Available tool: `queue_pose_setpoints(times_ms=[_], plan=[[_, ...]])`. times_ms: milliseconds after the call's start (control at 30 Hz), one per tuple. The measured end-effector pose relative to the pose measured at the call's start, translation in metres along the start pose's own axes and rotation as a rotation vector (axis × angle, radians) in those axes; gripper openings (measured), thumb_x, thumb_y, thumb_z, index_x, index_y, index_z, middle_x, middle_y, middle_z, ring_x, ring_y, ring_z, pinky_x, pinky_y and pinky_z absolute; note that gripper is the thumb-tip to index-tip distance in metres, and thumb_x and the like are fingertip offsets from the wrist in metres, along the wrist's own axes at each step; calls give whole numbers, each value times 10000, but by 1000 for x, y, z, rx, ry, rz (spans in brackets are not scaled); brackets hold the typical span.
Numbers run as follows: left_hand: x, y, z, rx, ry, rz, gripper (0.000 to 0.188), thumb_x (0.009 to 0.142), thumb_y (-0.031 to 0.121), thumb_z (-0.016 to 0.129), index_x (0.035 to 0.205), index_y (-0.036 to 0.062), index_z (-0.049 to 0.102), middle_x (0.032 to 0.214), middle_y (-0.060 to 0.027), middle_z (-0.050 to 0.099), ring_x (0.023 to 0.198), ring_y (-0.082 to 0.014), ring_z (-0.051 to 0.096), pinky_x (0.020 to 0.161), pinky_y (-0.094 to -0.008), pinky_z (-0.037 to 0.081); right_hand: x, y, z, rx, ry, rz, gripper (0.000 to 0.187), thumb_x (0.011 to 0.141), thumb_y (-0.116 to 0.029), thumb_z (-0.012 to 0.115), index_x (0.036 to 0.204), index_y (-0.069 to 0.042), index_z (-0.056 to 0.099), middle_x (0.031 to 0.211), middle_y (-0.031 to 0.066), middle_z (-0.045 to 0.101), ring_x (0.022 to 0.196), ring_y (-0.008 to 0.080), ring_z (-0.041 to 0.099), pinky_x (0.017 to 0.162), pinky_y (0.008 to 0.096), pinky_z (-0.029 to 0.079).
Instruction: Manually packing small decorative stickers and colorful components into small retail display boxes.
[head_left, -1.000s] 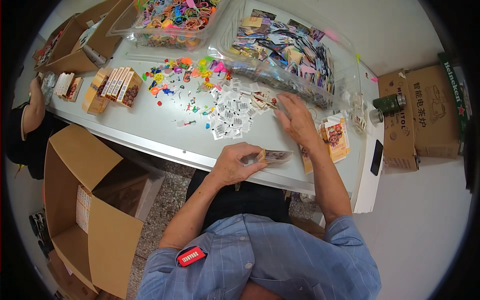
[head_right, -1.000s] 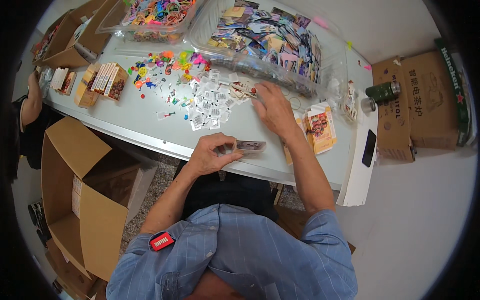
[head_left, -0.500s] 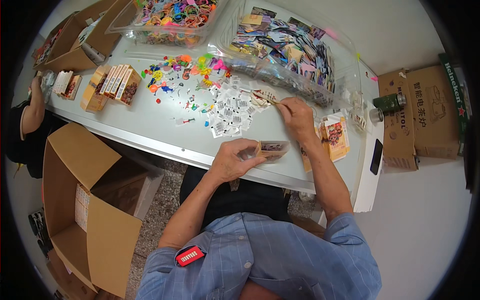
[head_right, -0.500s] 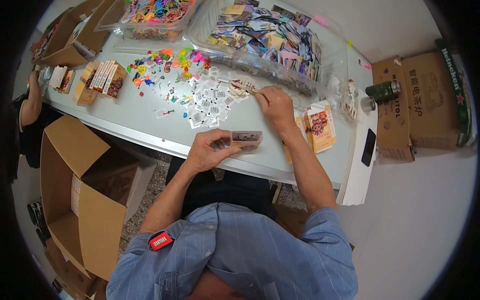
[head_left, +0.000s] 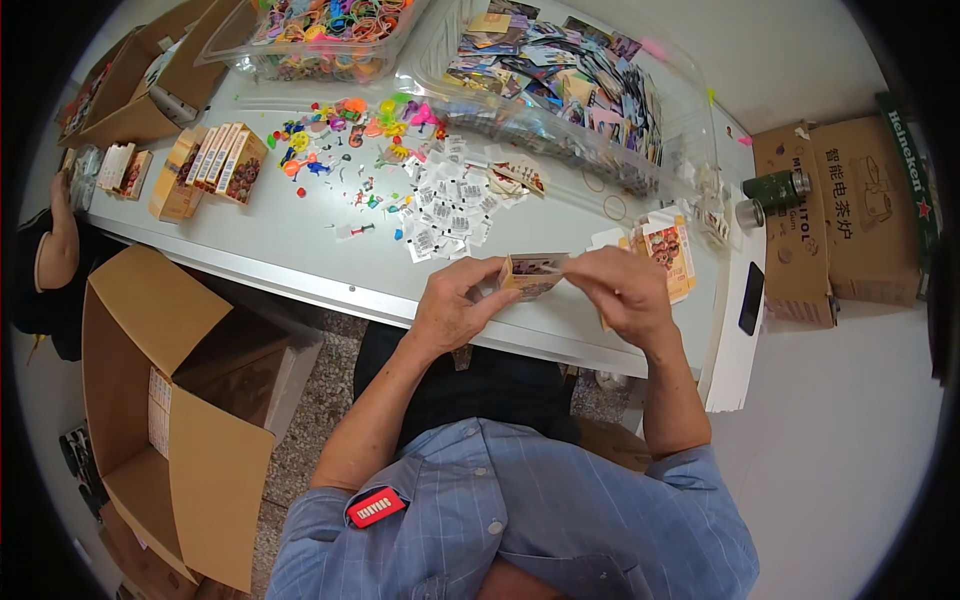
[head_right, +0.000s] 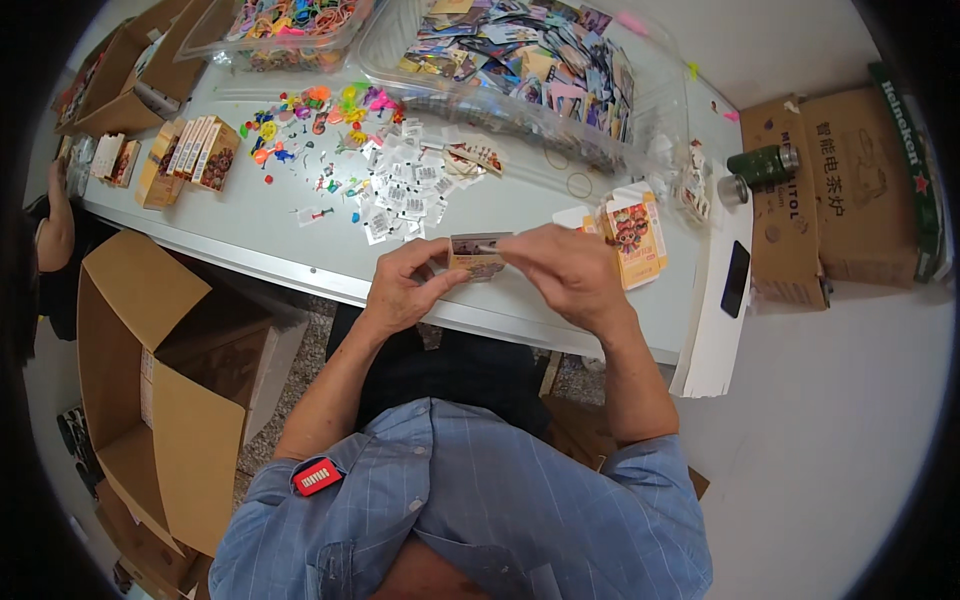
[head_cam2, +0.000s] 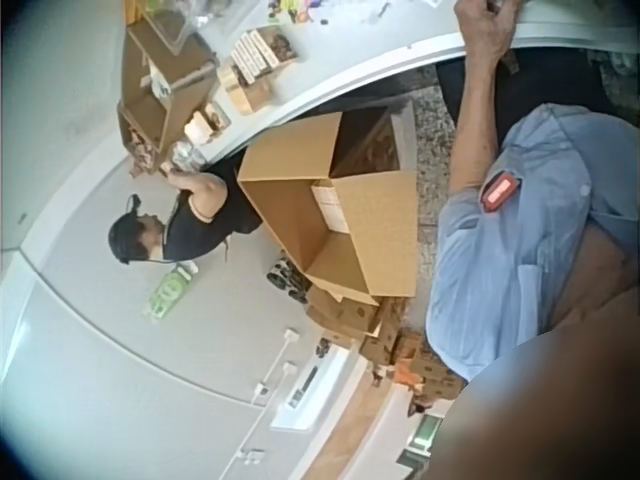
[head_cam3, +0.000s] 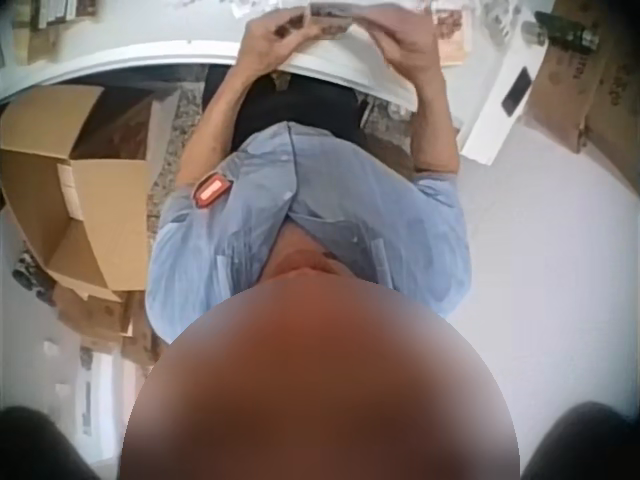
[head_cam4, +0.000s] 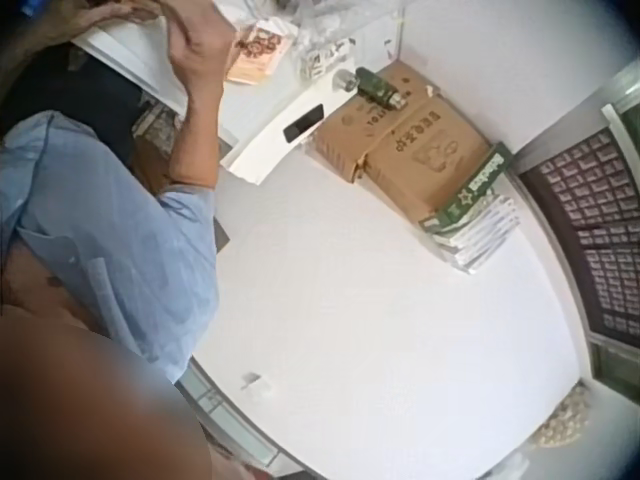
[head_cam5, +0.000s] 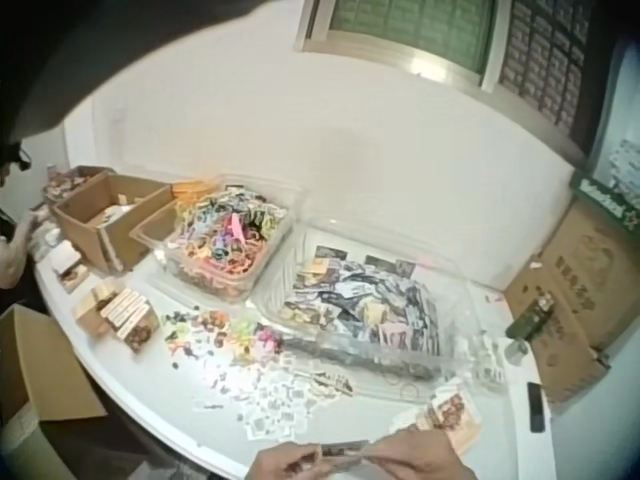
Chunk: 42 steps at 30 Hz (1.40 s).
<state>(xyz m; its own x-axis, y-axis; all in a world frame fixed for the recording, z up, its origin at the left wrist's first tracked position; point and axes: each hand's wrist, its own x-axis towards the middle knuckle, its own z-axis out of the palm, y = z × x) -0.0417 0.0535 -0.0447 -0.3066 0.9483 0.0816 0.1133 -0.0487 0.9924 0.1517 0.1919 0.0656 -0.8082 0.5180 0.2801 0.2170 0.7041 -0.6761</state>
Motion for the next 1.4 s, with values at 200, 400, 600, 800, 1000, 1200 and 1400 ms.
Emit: queue_pose_setpoints(times_ms=[200,400,600,800,1000,1200,1400], plan=[[-4,-4,-2,77,-46,194,364,823,86,827,1171,48,725,940,-86,714,723,-136,660,620,-260,538,0,-12,11,-271,-120,-208,286,858,-8,715,1138,-68,722,950,116,738,735,279,700,636,326,544],[-18,7,-7,97,44,233,325,793,58,828,1103,29,732,866,-99,697,723,-174,664,639,-281,540,3,-7,16,319,98,276,222,911,-89,693,1115,-3,713,968,116,694,690,187,633,634,290,510],[-62,22,-40,190,217,167,297,782,-2,821,1062,-8,724,897,-93,714,763,-161,671,690,-262,522,32,23,93,-129,47,300,251,891,-171,741,1092,-22,720,948,125,677,804,226,640,707,338,516],[-78,21,-60,173,333,90,290,799,2,819,1075,-8,730,925,-78,728,778,-122,662,691,-252,521,31,27,125,-273,203,199,214,849,-180,766,998,-29,744,889,118,657,865,301,623,744,398,509],[-72,16,-58,131,316,56,341,796,22,834,1116,-10,722,945,-85,730,763,-119,658,670,-257,537,21,35,124,-65,229,321,138,866,-128,756,940,-12,766,883,105,676,825,210,635,740,313,502],[-52,17,-41,82,297,22,349,806,36,830,1128,-17,706,952,-106,718,770,-147,664,656,-265,553,11,23,82,313,338,431,138,883,-76,759,1004,-10,763,893,65,670,810,127,600,729,242,471],[-36,19,-29,98,196,40,319,821,48,811,1121,18,711,942,-101,708,809,-162,659,676,-288,562,15,-21,47,-171,243,-235,232,751,24,821,955,-64,754,770,52,601,677,178,560,565,319,432]])
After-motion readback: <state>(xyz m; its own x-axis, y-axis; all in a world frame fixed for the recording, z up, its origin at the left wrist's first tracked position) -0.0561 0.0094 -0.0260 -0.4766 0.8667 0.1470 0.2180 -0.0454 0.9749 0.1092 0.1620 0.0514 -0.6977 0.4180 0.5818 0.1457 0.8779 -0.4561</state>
